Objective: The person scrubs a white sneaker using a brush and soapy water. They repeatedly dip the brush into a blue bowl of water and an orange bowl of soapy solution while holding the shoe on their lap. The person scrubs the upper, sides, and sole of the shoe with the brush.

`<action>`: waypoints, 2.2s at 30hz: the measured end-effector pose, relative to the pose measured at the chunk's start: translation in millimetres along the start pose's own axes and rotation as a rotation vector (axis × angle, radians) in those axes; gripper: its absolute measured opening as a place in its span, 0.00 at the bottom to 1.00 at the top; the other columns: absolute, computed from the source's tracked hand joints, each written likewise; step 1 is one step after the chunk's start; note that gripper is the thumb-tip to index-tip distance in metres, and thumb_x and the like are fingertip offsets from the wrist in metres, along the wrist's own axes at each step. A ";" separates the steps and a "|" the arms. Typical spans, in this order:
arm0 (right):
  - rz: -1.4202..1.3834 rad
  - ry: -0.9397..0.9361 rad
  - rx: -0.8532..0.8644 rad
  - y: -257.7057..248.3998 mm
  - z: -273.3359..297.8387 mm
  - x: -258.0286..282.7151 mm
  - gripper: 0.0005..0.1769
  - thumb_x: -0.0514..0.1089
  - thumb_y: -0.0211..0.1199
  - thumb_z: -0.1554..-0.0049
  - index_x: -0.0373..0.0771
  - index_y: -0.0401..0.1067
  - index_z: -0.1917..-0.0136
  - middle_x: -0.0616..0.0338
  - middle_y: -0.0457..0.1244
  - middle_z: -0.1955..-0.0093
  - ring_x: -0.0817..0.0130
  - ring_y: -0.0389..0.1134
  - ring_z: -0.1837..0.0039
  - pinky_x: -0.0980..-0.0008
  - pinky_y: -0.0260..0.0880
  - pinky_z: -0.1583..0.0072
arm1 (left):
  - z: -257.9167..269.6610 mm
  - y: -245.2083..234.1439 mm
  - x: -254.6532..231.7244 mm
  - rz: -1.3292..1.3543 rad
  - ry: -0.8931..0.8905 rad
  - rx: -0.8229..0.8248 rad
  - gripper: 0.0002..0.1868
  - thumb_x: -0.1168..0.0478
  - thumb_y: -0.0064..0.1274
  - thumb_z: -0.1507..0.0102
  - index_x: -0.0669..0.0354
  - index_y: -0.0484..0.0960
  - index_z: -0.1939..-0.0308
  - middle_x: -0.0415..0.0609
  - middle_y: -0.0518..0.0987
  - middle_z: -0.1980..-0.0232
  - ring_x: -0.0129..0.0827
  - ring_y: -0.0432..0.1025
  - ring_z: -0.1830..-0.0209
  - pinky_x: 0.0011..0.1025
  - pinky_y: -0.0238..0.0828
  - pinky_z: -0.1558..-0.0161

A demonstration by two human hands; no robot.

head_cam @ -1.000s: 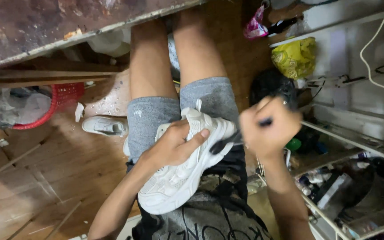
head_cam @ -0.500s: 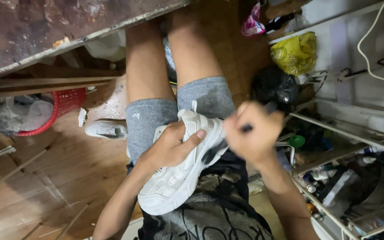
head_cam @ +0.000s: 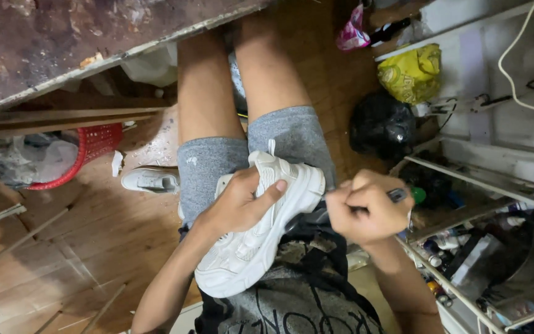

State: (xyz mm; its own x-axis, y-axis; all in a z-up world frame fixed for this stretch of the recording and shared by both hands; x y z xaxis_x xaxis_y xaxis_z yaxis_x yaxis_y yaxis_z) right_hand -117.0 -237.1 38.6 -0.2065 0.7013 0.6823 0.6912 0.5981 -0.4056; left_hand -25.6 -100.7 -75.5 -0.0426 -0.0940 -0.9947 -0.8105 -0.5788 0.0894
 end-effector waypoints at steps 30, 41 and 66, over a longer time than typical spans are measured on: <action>0.252 0.054 -0.023 -32.0 -3.2 -45.9 0.19 0.25 0.60 0.56 0.39 0.54 0.77 0.57 0.51 0.78 0.61 0.52 0.76 0.69 0.55 0.63 | 9.6 -3.2 1.2 -0.007 0.029 -0.012 0.18 0.65 0.49 0.34 0.58 0.70 0.80 0.46 0.68 0.83 0.28 0.64 0.81 0.27 0.63 0.74; 0.148 0.045 0.118 11.5 -29.4 -20.8 0.19 0.28 0.59 0.59 0.42 0.53 0.77 0.58 0.50 0.79 0.59 0.51 0.78 0.69 0.53 0.68 | 5.0 -2.0 -2.7 0.023 0.043 -0.011 0.18 0.66 0.49 0.35 0.59 0.69 0.80 0.45 0.66 0.83 0.28 0.64 0.81 0.27 0.63 0.75; -0.008 0.160 -0.012 20.4 -31.8 -49.1 0.21 0.25 0.56 0.58 0.42 0.48 0.77 0.62 0.44 0.80 0.71 0.44 0.78 0.74 0.47 0.71 | 6.5 -8.0 6.5 0.083 0.015 -0.044 0.19 0.66 0.49 0.35 0.58 0.70 0.82 0.43 0.66 0.83 0.25 0.62 0.81 0.26 0.62 0.75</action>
State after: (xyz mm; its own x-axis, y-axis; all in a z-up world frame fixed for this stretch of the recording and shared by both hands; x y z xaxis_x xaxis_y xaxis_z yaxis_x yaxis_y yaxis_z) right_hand -70.7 -271.7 16.2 -0.0998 0.6250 0.7742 0.6982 0.5984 -0.3931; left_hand -23.2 -91.5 -83.0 -0.0998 -0.1554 -0.9828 -0.7781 -0.6034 0.1744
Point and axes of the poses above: each hand's wrist, its own z-axis away from the middle knuckle, its own y-axis out of the palm, x = y × z, the point moved 10 cm from there along -z, towards the middle knuckle
